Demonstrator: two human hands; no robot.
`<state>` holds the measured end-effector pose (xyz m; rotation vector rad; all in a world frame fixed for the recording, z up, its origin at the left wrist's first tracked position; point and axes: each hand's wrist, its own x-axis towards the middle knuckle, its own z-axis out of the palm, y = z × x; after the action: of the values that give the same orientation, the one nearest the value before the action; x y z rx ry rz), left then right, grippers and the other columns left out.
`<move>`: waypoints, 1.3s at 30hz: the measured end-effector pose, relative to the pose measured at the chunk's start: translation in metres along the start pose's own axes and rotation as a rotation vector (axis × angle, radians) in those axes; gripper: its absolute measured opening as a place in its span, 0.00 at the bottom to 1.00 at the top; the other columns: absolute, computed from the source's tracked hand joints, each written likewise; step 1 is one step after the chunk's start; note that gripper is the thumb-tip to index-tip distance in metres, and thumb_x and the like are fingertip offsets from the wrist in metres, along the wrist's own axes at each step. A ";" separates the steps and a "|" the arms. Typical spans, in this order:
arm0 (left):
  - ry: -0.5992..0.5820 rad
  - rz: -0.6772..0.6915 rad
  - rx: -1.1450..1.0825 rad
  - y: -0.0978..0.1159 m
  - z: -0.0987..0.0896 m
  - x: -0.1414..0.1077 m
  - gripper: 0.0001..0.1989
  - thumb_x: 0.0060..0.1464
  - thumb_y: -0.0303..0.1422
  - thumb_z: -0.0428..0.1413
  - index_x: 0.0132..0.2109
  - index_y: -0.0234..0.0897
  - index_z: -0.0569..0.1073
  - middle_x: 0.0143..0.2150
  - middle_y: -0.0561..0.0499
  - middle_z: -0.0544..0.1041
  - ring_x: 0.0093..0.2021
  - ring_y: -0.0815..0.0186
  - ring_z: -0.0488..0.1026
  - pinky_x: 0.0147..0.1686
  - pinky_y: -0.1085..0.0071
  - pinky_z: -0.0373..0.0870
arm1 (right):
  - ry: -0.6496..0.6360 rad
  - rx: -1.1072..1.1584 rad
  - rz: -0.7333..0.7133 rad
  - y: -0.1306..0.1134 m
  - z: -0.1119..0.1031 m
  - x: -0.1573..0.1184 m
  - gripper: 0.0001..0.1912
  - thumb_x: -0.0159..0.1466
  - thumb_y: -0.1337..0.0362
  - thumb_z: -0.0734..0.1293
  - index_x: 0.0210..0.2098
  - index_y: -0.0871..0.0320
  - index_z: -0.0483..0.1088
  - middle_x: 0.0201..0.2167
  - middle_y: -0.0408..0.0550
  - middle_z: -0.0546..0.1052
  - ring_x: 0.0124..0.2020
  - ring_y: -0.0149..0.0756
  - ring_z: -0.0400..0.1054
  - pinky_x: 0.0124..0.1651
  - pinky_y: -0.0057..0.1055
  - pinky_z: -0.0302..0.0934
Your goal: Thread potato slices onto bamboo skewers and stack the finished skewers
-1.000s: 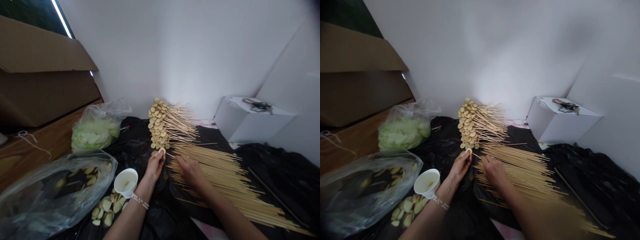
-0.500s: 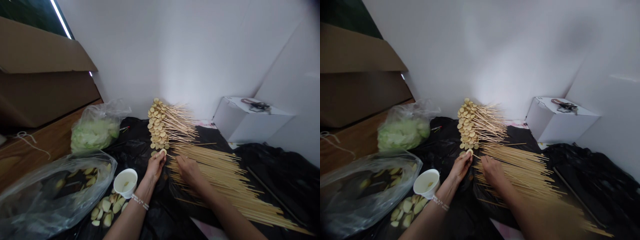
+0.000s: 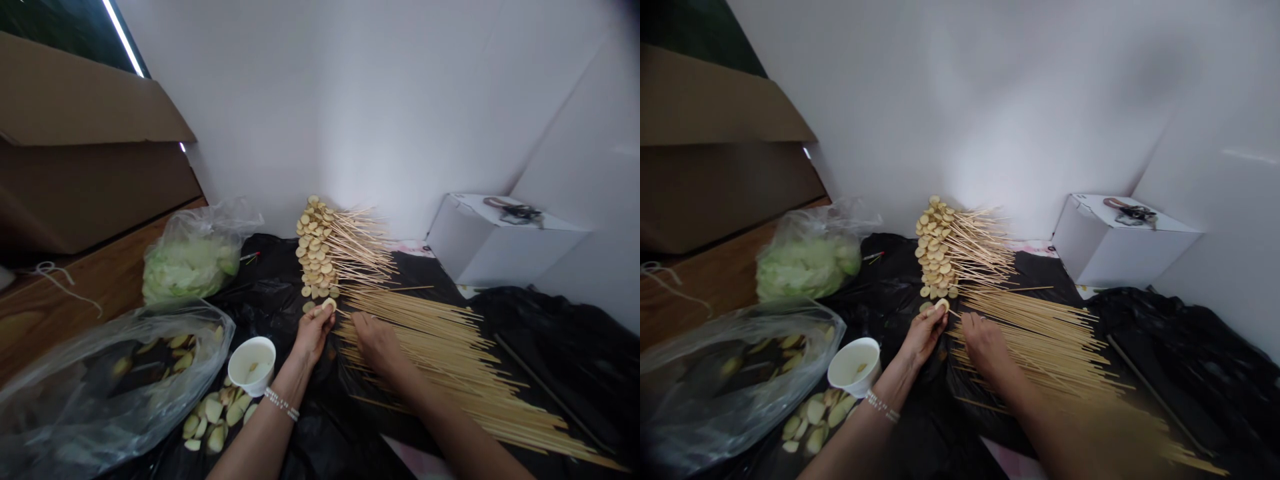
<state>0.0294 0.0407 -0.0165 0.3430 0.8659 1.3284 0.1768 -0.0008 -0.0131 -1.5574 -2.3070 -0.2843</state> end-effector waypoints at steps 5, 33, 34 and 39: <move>-0.038 -0.007 0.019 -0.003 -0.002 0.001 0.09 0.36 0.23 0.68 0.27 0.29 0.76 0.23 0.53 0.74 0.22 0.77 0.70 0.26 0.82 0.71 | 0.065 0.030 -0.001 0.001 0.002 0.001 0.09 0.58 0.77 0.59 0.33 0.57 0.64 0.30 0.47 0.71 0.32 0.34 0.63 0.32 0.30 0.48; -0.023 0.053 -0.019 0.006 -0.003 0.002 0.16 0.25 0.29 0.72 0.23 0.31 0.74 0.24 0.54 0.75 0.24 0.77 0.69 0.29 0.81 0.70 | 0.035 0.079 0.010 0.014 0.006 0.004 0.10 0.66 0.71 0.55 0.33 0.58 0.66 0.28 0.46 0.73 0.29 0.33 0.65 0.29 0.30 0.47; -0.022 0.048 -0.013 0.006 -0.003 0.002 0.16 0.26 0.29 0.72 0.23 0.31 0.74 0.24 0.54 0.75 0.23 0.77 0.69 0.29 0.81 0.70 | 0.016 0.075 0.017 0.014 0.006 0.004 0.10 0.66 0.71 0.55 0.33 0.58 0.66 0.28 0.45 0.73 0.27 0.33 0.65 0.29 0.30 0.47; -0.024 0.022 0.020 0.004 -0.004 0.003 0.14 0.29 0.28 0.71 0.26 0.30 0.77 0.25 0.52 0.76 0.24 0.77 0.70 0.28 0.81 0.70 | 0.016 0.109 0.040 0.012 0.003 0.005 0.09 0.65 0.72 0.57 0.32 0.58 0.66 0.28 0.45 0.73 0.28 0.32 0.65 0.29 0.29 0.47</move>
<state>0.0239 0.0433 -0.0172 0.3845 0.8579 1.3337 0.1860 0.0086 -0.0139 -1.5405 -2.2366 -0.1578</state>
